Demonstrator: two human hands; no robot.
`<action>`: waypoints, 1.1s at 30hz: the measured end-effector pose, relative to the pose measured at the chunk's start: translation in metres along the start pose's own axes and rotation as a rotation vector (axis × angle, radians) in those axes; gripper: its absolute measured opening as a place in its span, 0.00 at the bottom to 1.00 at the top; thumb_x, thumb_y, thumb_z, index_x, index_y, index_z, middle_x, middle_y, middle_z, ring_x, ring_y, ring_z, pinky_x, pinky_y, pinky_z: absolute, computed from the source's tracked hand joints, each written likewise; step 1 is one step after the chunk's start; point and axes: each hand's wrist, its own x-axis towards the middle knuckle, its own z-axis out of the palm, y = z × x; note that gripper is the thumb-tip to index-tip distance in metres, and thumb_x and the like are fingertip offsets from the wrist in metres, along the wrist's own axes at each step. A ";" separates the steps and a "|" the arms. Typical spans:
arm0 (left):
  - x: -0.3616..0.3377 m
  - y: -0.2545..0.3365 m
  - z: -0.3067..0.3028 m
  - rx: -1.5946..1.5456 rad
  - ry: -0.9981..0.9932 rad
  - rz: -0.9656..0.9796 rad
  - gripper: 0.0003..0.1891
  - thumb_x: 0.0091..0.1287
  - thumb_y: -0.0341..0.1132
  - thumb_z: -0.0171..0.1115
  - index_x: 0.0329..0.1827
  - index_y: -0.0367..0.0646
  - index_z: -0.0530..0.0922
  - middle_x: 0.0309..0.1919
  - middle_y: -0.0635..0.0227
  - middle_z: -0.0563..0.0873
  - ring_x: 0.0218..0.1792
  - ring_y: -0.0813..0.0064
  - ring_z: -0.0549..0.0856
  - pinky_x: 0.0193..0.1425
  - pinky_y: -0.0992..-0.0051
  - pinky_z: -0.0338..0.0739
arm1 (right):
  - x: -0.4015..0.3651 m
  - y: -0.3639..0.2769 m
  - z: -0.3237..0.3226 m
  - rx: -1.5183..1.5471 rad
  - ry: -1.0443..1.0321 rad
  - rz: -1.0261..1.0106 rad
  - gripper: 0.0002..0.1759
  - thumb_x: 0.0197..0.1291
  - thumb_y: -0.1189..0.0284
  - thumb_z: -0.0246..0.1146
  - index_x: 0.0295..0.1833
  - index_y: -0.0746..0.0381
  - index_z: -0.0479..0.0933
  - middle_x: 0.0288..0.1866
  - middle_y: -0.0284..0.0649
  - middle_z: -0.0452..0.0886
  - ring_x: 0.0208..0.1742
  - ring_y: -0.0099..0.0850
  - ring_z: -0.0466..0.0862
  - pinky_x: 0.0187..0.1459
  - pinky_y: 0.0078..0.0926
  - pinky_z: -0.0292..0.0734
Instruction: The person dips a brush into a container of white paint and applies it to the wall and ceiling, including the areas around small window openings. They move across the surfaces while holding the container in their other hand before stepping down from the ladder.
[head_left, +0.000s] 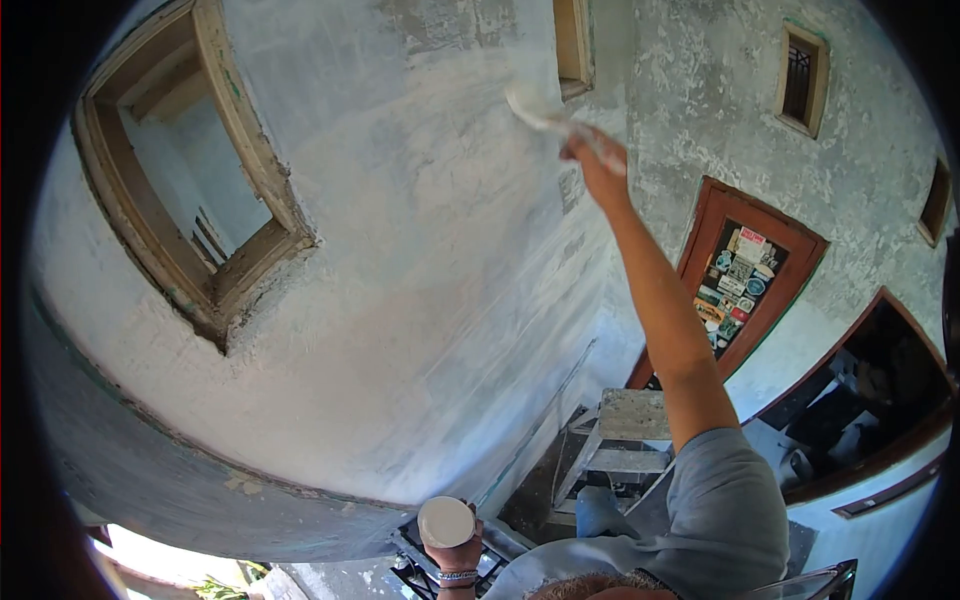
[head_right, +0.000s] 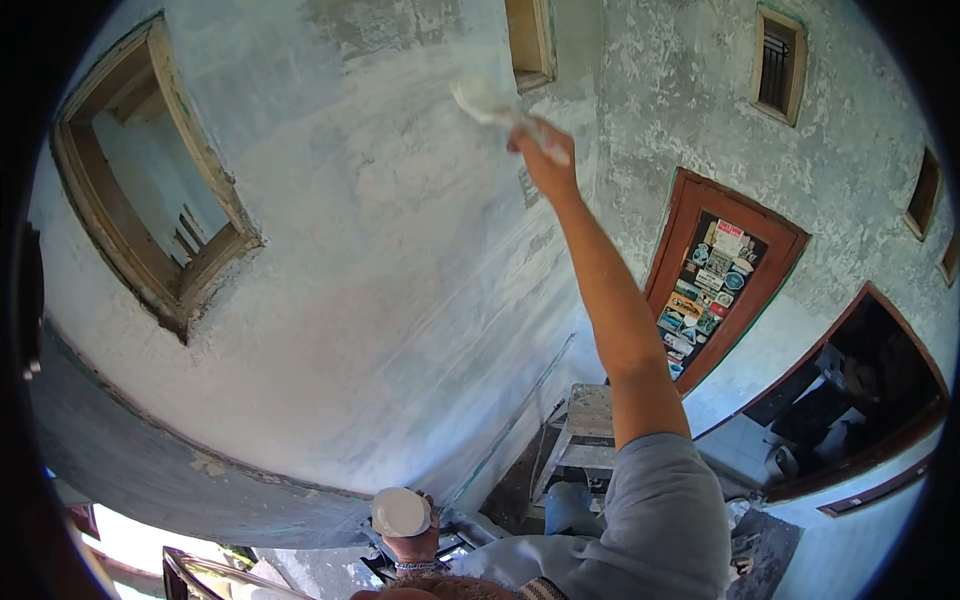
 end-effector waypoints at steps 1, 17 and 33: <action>-0.003 0.002 -0.001 -0.006 0.039 0.015 0.31 0.64 0.61 0.51 0.59 0.46 0.77 0.51 0.57 0.85 0.55 0.53 0.83 0.48 0.58 0.84 | -0.033 0.018 -0.003 0.027 0.000 0.034 0.13 0.67 0.74 0.60 0.53 0.70 0.81 0.35 0.37 0.84 0.36 0.23 0.83 0.41 0.22 0.81; 0.000 -0.005 0.015 -0.048 -0.103 0.017 0.33 0.64 0.61 0.49 0.62 0.47 0.76 0.55 0.56 0.83 0.56 0.53 0.82 0.42 0.60 0.81 | 0.123 -0.061 -0.028 -0.157 -0.077 0.064 0.11 0.58 0.69 0.68 0.31 0.66 0.82 0.23 0.36 0.83 0.22 0.23 0.80 0.26 0.24 0.76; -0.006 -0.007 -0.005 -0.100 -0.048 0.015 0.34 0.63 0.63 0.50 0.63 0.47 0.75 0.54 0.58 0.84 0.55 0.53 0.83 0.45 0.58 0.82 | -0.101 0.087 -0.071 -0.137 -0.121 0.287 0.08 0.62 0.73 0.65 0.42 0.66 0.84 0.29 0.34 0.82 0.31 0.20 0.79 0.35 0.22 0.75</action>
